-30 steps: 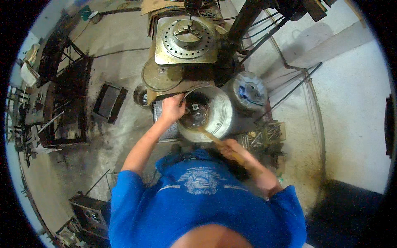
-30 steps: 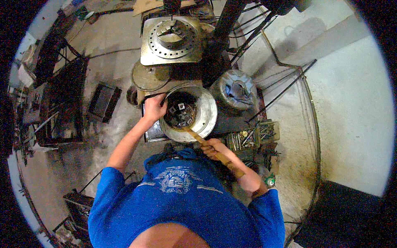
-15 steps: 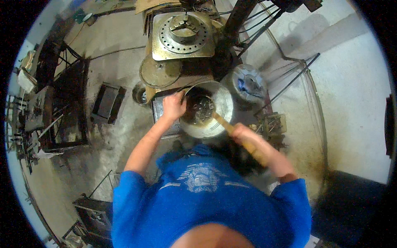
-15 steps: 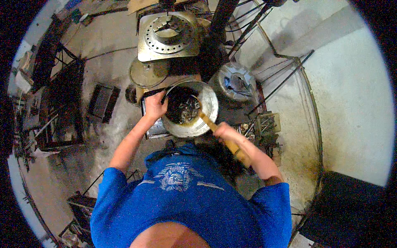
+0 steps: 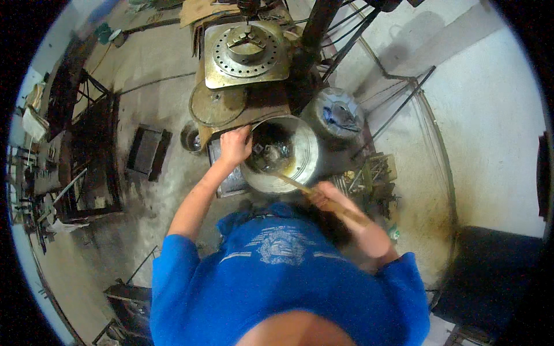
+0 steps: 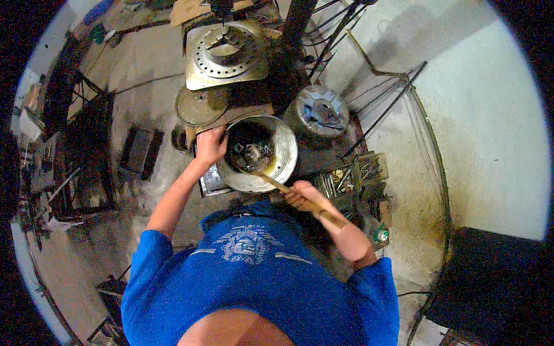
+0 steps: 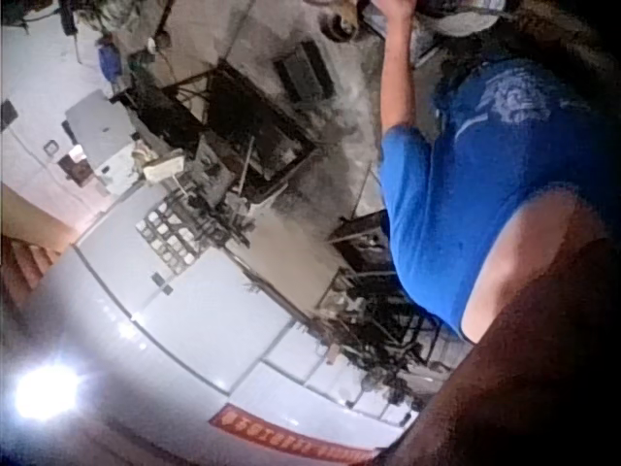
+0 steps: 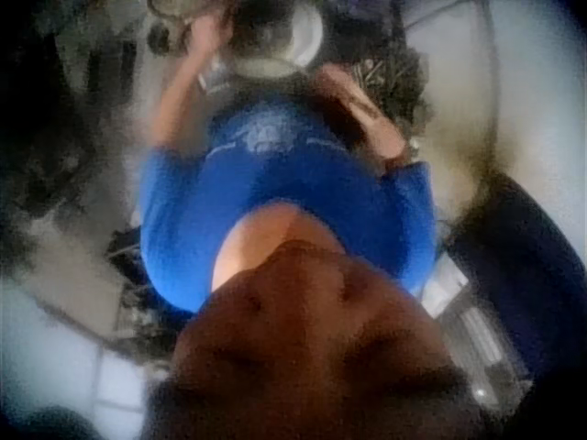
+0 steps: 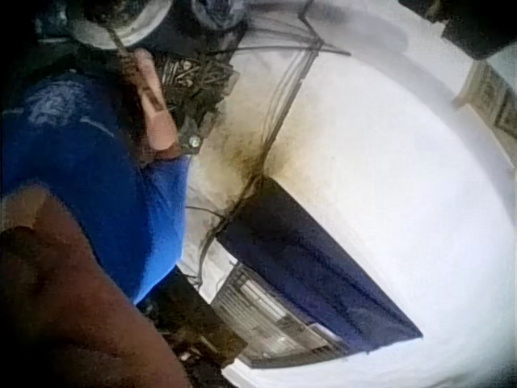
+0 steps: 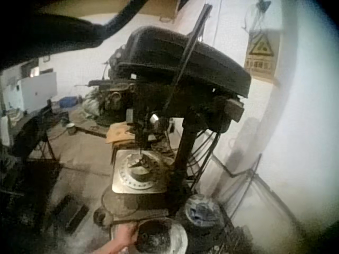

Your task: The person pours a liquid from a metal bucket into a larger pot on a heating element. They then use a wooden-handled ladle to stir the contents of the pot. The person repeatedly scoops solid metal pieces from a nearby container and adds them to the pot, stirring after each addition.

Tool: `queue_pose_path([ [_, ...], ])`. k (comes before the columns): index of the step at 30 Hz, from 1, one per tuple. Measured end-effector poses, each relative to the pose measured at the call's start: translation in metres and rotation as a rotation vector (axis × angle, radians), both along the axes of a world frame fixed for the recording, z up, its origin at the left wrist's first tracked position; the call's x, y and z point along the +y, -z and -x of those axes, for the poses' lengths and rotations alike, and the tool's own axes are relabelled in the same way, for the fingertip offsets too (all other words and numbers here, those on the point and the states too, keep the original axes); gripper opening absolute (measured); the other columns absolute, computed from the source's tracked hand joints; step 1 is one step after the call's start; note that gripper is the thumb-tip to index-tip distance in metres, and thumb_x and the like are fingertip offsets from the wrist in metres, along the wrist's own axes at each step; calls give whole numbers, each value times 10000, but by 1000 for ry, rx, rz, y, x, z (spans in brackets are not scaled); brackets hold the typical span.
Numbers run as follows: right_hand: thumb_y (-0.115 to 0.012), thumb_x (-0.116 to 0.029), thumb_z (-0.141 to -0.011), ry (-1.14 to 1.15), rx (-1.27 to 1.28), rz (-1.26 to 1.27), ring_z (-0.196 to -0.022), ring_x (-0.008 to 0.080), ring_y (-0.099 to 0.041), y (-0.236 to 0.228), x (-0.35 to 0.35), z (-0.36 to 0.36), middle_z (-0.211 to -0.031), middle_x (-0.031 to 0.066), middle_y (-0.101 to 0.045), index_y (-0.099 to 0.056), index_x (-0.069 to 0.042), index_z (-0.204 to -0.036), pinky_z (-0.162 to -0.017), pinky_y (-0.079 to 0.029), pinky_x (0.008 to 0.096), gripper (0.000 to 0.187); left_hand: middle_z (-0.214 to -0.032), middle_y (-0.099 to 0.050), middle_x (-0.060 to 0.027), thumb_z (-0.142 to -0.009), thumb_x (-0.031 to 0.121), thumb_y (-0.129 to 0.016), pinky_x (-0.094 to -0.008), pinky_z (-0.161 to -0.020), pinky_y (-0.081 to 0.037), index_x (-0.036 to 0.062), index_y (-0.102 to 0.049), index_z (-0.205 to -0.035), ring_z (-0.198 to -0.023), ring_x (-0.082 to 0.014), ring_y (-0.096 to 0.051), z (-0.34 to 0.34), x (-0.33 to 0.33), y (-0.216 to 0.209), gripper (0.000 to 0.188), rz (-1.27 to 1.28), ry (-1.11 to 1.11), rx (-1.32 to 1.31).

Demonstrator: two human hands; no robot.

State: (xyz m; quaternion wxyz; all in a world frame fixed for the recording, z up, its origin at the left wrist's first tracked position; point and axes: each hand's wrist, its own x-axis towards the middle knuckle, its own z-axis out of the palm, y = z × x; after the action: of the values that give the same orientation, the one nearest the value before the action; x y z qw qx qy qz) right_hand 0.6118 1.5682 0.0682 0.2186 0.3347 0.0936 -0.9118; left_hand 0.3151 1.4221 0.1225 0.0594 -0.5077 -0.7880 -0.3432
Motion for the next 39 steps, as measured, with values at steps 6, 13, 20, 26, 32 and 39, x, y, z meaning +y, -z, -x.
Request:
queue_pose_path([
  [6,-477,-157,-739,-395,-76,-852,-370,85,-392,-66,26,34,-553,44,-470,-534,38,-761,-337,-332,229,204,-749,-587,-157,-655,127,-590,-411,-584,-454,47,-577,-903,-659,-334,-563,1,-7,8,262,42,-19,-13],
  [13,-543,-94,-600,-423,-35,-1236,-372,150,-448,-35,-25,24,-468,40,-457,-505,-3,-553,-349,-345,296,110,-724,-589,-158,-655,128,-589,-408,-573,-455,40,-577,-890,-649,-333,-567,-6,-7,9,251,-55,-52,-25],
  [20,-395,-108,-777,-282,-133,-463,-428,82,-281,-47,-43,43,-543,-34,-301,-463,-100,-910,-409,-262,236,150,-634,-552,-129,-686,113,-559,-412,-503,-430,49,-527,-727,-571,-322,-547,0,-5,13,82,-66,-84,33],
  [26,-405,-194,-826,-58,216,89,-451,83,-310,-56,-49,12,-588,-23,-334,-459,-107,-935,-398,-266,238,150,-611,-548,-156,-687,127,-572,-407,-506,-432,48,-581,-816,-559,-325,-547,11,-6,22,152,-44,-106,5],
  [32,-405,-154,-835,-150,41,-430,-405,47,-280,-64,-43,34,-563,-45,-326,-450,-68,-871,-368,-258,216,104,-648,-556,-146,-684,118,-560,-424,-518,-433,55,-527,-733,-590,-340,-545,6,-6,13,87,-60,-120,-35],
  [39,-507,-198,-742,-219,184,-698,-402,57,-378,-45,27,21,-569,-5,-443,-533,35,-843,-351,-310,199,255,-710,-579,-158,-687,115,-569,-396,-559,-448,23,-575,-893,-637,-327,-564,10,-17,19,225,-22,-76,-70],
])
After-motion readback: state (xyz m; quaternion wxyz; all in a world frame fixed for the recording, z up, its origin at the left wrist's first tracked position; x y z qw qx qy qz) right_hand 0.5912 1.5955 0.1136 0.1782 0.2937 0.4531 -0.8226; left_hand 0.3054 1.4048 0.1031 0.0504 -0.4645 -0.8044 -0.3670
